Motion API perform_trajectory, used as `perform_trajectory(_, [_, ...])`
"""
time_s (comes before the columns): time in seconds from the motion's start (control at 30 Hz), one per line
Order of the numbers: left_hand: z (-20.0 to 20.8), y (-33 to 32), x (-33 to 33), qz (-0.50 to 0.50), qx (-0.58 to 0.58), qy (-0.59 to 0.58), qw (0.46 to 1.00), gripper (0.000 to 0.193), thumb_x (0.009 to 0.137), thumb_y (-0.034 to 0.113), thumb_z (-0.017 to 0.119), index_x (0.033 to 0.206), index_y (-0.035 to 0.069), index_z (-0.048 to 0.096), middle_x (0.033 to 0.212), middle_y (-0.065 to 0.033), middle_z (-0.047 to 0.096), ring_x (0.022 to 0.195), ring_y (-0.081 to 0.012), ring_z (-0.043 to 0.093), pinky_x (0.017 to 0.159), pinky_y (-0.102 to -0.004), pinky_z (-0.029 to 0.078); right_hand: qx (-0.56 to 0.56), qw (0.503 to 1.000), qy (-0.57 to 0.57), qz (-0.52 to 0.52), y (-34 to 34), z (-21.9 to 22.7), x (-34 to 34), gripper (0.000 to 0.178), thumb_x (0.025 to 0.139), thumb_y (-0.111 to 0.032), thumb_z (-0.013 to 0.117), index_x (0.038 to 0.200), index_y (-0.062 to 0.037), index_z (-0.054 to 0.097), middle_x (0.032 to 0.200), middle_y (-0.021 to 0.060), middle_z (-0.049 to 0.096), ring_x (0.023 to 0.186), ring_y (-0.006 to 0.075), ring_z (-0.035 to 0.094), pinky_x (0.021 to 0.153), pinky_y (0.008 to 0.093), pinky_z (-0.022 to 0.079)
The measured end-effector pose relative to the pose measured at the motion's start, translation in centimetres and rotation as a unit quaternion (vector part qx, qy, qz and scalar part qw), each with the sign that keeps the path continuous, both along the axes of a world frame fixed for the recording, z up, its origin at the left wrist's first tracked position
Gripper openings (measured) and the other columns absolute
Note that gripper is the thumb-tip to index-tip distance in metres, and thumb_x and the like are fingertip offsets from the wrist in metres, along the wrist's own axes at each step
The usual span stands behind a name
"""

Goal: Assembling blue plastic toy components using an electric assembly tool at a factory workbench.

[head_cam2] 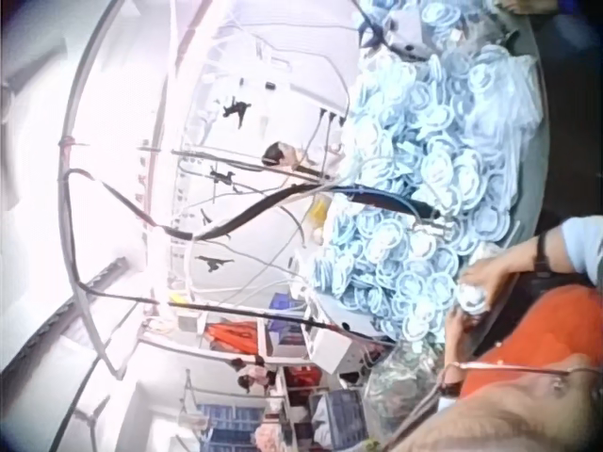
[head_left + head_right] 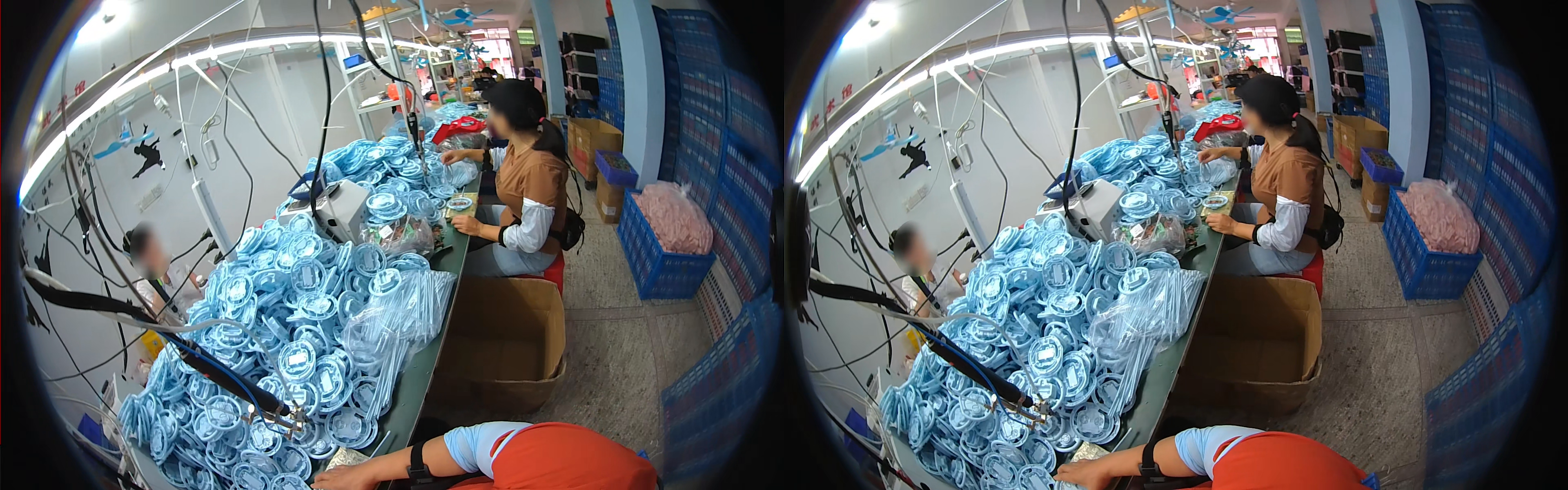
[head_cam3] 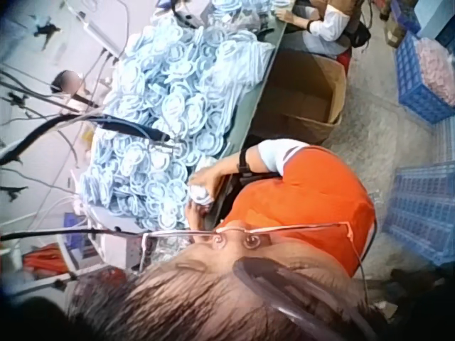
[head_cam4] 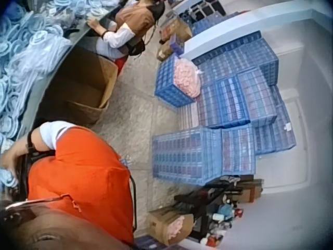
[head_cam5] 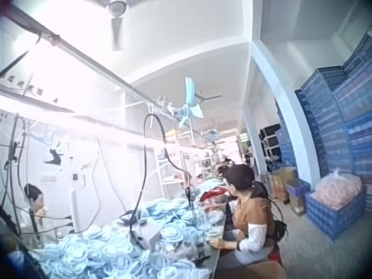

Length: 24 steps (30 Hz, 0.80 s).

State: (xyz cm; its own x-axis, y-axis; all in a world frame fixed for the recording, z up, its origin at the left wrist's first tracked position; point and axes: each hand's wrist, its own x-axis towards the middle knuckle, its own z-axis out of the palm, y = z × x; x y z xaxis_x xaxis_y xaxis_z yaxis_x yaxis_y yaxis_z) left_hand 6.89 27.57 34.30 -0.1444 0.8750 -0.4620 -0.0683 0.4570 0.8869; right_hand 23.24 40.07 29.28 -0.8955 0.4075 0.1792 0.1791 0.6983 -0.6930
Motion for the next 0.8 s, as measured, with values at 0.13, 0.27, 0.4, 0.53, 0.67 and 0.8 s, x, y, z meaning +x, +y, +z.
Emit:
perform_trajectory(0.13, [0.4,0.3,0.3,0.000,-0.005,0.012,1.000,0.024,0.096,0.012,0.057,0.116,-0.002,0.061,0.080,-0.0088,0.064,0.062,-0.0179,0.064,0.048,-0.0286,0.053,-0.006,1.000,-0.029,0.006,0.2,-0.2,-0.2,0.130,0.043,-0.061,0.090,0.144,0.0013,0.038,0.138,0.0258,0.045,0.126,0.0422,0.048,0.105,0.0457,0.041])
perform_trajectory(0.27, [0.4,0.4,0.4,0.006,-0.011,0.016,1.000,0.024,0.096,0.012,0.057,0.116,-0.001,0.061,0.081,-0.0089,0.064,0.063,-0.0178,0.064,0.048,-0.0286,0.053,-0.016,0.999,-0.029,0.002,0.2,0.2,-0.2,0.129,0.043,-0.062,0.090,0.144,0.0014,0.039,0.137,0.0263,0.046,0.125,0.0420,0.048,0.105,0.0457,0.041])
perform_trajectory(0.4, [0.0,0.0,0.1,0.020,-0.017,0.014,1.000,0.024,0.096,0.012,0.057,0.116,-0.001,0.061,0.081,-0.0091,0.064,0.063,-0.0178,0.064,0.048,-0.0287,0.053,-0.010,1.000,-0.010,0.013,0.3,0.3,-0.2,0.126,0.043,-0.063,0.089,0.141,0.0020,0.043,0.133,0.0266,0.051,0.124,0.0419,0.049,0.105,0.0459,0.041])
perform_trajectory(0.53, [-0.6,-0.1,-0.1,0.031,-0.023,0.009,0.999,0.024,0.096,0.012,0.057,0.116,-0.001,0.062,0.082,-0.0093,0.064,0.064,-0.0177,0.064,0.048,-0.0288,0.053,0.017,0.999,0.031,0.000,0.6,-1.1,-0.3,0.122,0.042,-0.062,0.089,0.136,0.0025,0.047,0.130,0.0267,0.053,0.121,0.0417,0.052,0.103,0.0456,0.043])
perform_trajectory(0.67, [-1.6,0.0,-1.0,0.040,-0.030,0.007,0.999,0.024,0.096,0.012,0.057,0.116,-0.001,0.062,0.083,-0.0094,0.064,0.065,-0.0177,0.064,0.049,-0.0288,0.053,0.008,1.000,0.016,0.000,0.3,0.2,0.1,0.120,0.043,-0.060,0.090,0.136,0.0025,0.047,0.128,0.0263,0.054,0.119,0.0416,0.053,0.101,0.0451,0.044])
perform_trajectory(0.8, [-1.8,-1.5,-2.2,0.072,-0.029,0.008,0.997,0.024,0.096,0.011,0.057,0.116,-0.001,0.062,0.084,-0.0096,0.064,0.065,-0.0176,0.064,0.049,-0.0289,0.053,0.013,0.999,-0.014,0.026,0.4,0.2,-1.1,0.119,0.044,-0.055,0.092,0.137,0.0020,0.046,0.129,0.0256,0.053,0.120,0.0415,0.052,0.100,0.0447,0.043])
